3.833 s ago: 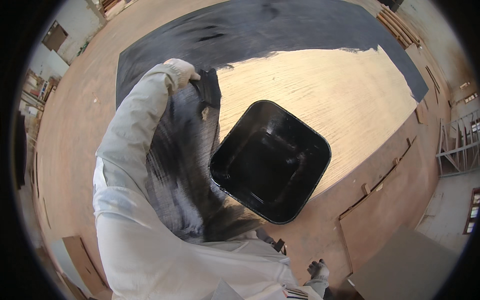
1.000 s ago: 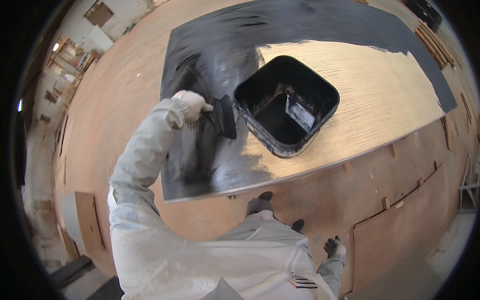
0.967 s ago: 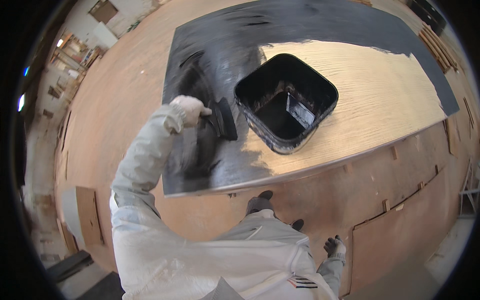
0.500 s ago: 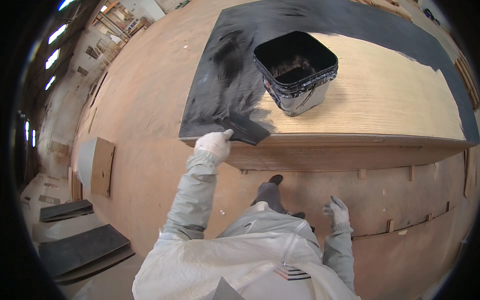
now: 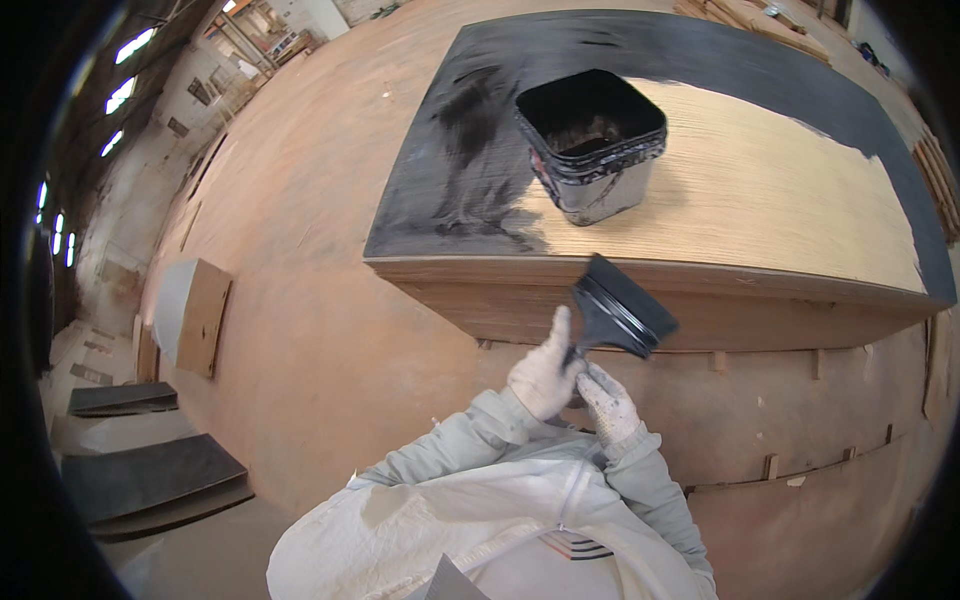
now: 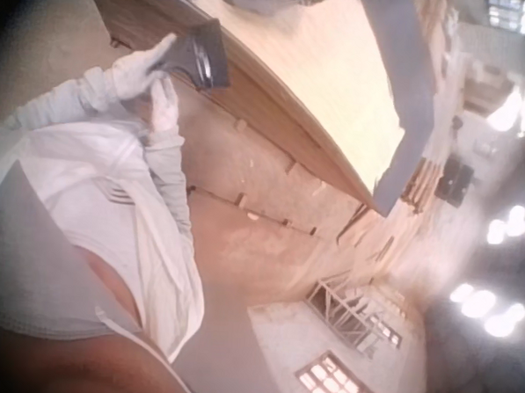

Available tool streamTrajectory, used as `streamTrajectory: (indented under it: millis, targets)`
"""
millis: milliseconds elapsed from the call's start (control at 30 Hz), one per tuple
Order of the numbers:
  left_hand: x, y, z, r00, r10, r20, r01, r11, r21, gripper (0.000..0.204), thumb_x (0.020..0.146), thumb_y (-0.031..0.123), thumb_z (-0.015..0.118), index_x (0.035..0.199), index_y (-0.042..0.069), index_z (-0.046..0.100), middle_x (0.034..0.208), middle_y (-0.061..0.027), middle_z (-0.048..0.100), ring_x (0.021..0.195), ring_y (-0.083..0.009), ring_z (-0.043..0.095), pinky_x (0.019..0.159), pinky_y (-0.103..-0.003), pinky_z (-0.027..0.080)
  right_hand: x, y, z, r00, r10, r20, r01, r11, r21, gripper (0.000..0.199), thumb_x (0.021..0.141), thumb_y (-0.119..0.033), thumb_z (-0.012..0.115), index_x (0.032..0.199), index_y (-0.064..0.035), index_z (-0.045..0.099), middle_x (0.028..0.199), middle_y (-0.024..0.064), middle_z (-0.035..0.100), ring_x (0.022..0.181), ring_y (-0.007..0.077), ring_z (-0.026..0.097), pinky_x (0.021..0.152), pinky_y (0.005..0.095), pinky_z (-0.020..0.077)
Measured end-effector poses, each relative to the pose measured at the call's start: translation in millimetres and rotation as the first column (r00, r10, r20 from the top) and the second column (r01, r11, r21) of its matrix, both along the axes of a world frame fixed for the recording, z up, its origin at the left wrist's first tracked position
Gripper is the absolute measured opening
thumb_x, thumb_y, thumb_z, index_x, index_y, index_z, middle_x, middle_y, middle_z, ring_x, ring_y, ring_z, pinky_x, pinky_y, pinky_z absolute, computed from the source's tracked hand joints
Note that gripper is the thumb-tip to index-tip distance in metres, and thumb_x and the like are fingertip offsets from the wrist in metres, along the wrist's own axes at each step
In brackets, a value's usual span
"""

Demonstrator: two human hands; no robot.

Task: The person applies black paint to a large wooden board using a brush. They repeatedly dip the brush into a paint bucket and spread the paint across the surface in broad strokes, gradually covering more of the board.

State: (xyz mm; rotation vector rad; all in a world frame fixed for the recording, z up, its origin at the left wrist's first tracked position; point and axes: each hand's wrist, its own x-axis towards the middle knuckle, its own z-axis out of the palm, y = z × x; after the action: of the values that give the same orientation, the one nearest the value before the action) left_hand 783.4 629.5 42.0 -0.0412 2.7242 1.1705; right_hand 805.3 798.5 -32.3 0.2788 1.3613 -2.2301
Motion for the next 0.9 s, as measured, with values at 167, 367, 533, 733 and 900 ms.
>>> streamTrajectory:
  millis: [167,367,533,733,900]
  targets:
    - [9.9,65.4,-17.9,0.937,-0.310,-0.160,0.298,0.950,-0.091,0.085,0.096,0.016,0.064,0.165,-0.006,0.021,0.117,-0.0273,0.071,0.101,-0.0454,0.072,0.087,-0.054,0.058,4.1,41.1,-11.7,0.937,-0.321,0.140,0.348,0.895,-0.280,0.030,0.109,-0.018,0.063,0.131,0.0016,0.068,0.122,0.0117,0.072,0.111,0.0210,0.069,0.096,0.0340,0.0570]
    - [-53.5,68.7,-3.6,0.941,0.177,-0.289,0.000,0.854,0.521,0.042,0.100,0.008,0.070,0.140,0.001,0.065,0.115,-0.0126,0.077,0.100,-0.0182,0.073,0.087,-0.034,0.061,25.6,139.2,-41.0,0.830,-0.523,0.196,0.558,0.763,-0.328,0.028,0.110,-0.022,0.061,0.129,-0.0032,0.068,0.123,0.0138,0.072,0.110,0.0298,0.070,0.091,0.0470,0.0589]
    - [-166.1,-1.1,16.9,0.775,0.625,0.096,-0.429,0.408,0.806,0.050,0.102,0.040,0.073,0.138,0.006,0.063,0.126,-0.0071,0.065,0.114,-0.0232,0.061,0.083,-0.045,0.059,48.9,226.5,-76.0,0.721,-0.658,0.217,0.688,0.641,-0.340,0.030,0.109,-0.031,0.061,0.129,-0.0105,0.069,0.128,0.0112,0.072,0.115,0.0352,0.070,0.092,0.0530,0.0587]
    - [-241.7,-38.4,32.6,0.901,0.366,0.234,-0.293,0.115,0.949,0.047,0.104,0.054,0.065,0.121,0.011,0.070,0.107,-0.0129,0.074,0.092,-0.0319,0.070,0.080,-0.055,0.060,35.2,300.8,-71.4,0.658,-0.739,0.146,0.738,0.594,-0.320,0.024,0.108,-0.036,0.064,0.118,-0.0149,0.069,0.113,0.0034,0.069,0.108,0.0267,0.068,0.090,0.0466,0.0543]
    - [-226.0,-44.0,58.2,0.929,0.263,0.260,-0.327,0.257,0.909,0.059,0.100,0.059,0.066,0.129,0.008,0.071,0.119,-0.0138,0.077,0.103,-0.0339,0.073,0.081,-0.057,0.062,11.5,355.4,-51.6,0.539,-0.831,0.140,0.838,0.511,-0.193,0.023,0.105,-0.029,0.067,0.120,-0.0111,0.070,0.113,0.0082,0.072,0.106,0.0304,0.069,0.087,0.0486,0.0562]
